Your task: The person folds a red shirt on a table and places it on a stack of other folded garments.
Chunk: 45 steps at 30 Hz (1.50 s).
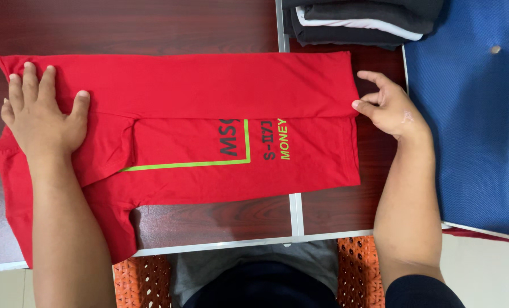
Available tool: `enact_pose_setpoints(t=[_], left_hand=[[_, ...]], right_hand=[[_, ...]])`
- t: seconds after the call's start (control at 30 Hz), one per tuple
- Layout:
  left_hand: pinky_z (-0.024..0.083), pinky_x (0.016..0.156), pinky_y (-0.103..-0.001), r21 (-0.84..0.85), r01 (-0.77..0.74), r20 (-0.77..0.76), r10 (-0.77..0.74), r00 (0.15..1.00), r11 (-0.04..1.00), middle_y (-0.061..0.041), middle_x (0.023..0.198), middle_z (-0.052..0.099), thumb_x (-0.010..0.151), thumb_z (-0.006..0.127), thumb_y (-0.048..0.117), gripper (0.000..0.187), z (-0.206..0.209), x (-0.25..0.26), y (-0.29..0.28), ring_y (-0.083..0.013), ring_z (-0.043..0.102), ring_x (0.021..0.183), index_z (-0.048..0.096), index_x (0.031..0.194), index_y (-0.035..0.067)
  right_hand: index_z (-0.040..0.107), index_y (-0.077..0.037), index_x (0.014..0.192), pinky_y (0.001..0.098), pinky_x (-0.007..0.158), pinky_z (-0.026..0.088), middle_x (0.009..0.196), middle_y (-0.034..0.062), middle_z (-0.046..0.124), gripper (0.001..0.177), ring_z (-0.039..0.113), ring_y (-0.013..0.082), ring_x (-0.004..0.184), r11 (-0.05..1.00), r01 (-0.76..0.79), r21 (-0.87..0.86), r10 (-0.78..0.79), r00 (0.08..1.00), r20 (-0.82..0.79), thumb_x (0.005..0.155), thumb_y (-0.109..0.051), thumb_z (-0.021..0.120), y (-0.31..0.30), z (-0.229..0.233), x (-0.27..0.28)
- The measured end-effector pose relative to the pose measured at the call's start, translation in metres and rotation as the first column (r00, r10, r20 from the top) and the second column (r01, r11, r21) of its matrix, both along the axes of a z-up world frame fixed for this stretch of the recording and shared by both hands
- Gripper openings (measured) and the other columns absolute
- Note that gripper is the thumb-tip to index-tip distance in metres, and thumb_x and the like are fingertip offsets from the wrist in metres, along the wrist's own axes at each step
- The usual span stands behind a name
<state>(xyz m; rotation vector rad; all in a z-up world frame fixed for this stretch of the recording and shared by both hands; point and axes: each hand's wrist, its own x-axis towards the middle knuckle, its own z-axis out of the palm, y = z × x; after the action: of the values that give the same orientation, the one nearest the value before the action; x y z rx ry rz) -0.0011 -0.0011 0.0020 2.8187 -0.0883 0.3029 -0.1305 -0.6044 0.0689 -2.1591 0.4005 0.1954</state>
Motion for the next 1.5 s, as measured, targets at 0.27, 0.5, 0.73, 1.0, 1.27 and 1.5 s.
enact_pose_setpoints(t=[0.27,0.5,0.73,1.0,1.27,1.5], left_hand=[[0.014,0.122,-0.063,-0.006,-0.004,-0.018,0.004,1.000,1.000,-0.019,0.173,0.032,0.104,0.060,0.056,0.074,-0.001,0.002,0.000,-0.0397,0.021,0.159,0.050,0.161,0.009],[0.016,0.122,-0.065,0.003,0.009,0.003,-0.009,1.000,1.000,-0.020,0.172,0.034,0.106,0.060,0.055,0.073,-0.003,0.002,0.002,-0.0415,0.023,0.158,0.051,0.161,0.008],[0.016,0.121,-0.066,0.009,0.015,0.022,-0.015,1.000,1.000,-0.020,0.172,0.034,0.106,0.060,0.055,0.073,-0.002,0.002,0.001,-0.0425,0.024,0.157,0.051,0.161,0.008],[0.018,0.120,-0.066,0.024,0.014,0.028,-0.015,1.000,1.000,-0.019,0.172,0.034,0.105,0.056,0.058,0.074,-0.005,0.001,0.003,-0.0426,0.025,0.157,0.050,0.161,0.009],[0.020,0.119,-0.061,0.060,-0.030,0.043,0.027,0.999,0.998,-0.012,0.168,0.031,0.098,0.052,0.062,0.076,-0.003,0.006,0.006,-0.0344,0.024,0.155,0.046,0.157,0.016],[0.016,0.119,-0.064,0.040,-0.085,-0.013,0.086,0.996,0.996,-0.010,0.168,0.029,0.095,0.055,0.056,0.073,0.007,0.000,-0.003,-0.0342,0.021,0.154,0.046,0.155,0.017]], right_hand=[[0.044,-0.007,0.155,0.0374,0.101,0.050,0.109,0.0193,0.075,0.066,0.071,0.0208,0.104,0.992,0.026,-0.125,-0.031,0.999,-0.036,0.094,-0.007,0.069,0.007,0.008,-0.001],[0.051,-0.005,0.149,0.0383,0.093,0.054,0.099,0.0144,0.077,0.067,0.073,0.0240,0.095,0.957,0.009,-0.290,-0.015,1.000,-0.018,0.088,-0.014,0.077,0.004,0.005,-0.001],[0.067,-0.007,0.132,0.0428,0.082,0.058,0.104,0.0126,0.076,0.039,0.075,0.0302,0.092,0.786,0.269,-0.557,-0.041,0.921,0.388,0.101,-0.028,0.078,0.056,0.030,-0.004],[0.041,0.002,0.153,0.0524,0.122,0.030,0.157,0.0243,0.044,0.066,0.036,0.0429,0.148,0.751,-0.319,-0.578,0.591,0.715,0.372,0.104,-0.033,0.067,0.188,-0.017,0.058],[0.029,0.000,0.160,0.0563,0.123,0.014,0.168,0.0223,0.025,0.083,0.017,0.0405,0.156,0.617,-0.284,-0.734,0.535,0.835,0.127,0.099,-0.052,0.052,0.146,-0.028,0.072],[0.027,0.003,0.160,0.0568,0.124,0.011,0.168,0.0234,0.023,0.087,0.014,0.0385,0.157,0.692,-0.160,-0.704,0.388,0.905,0.176,0.098,-0.054,0.050,0.072,-0.035,0.050]])
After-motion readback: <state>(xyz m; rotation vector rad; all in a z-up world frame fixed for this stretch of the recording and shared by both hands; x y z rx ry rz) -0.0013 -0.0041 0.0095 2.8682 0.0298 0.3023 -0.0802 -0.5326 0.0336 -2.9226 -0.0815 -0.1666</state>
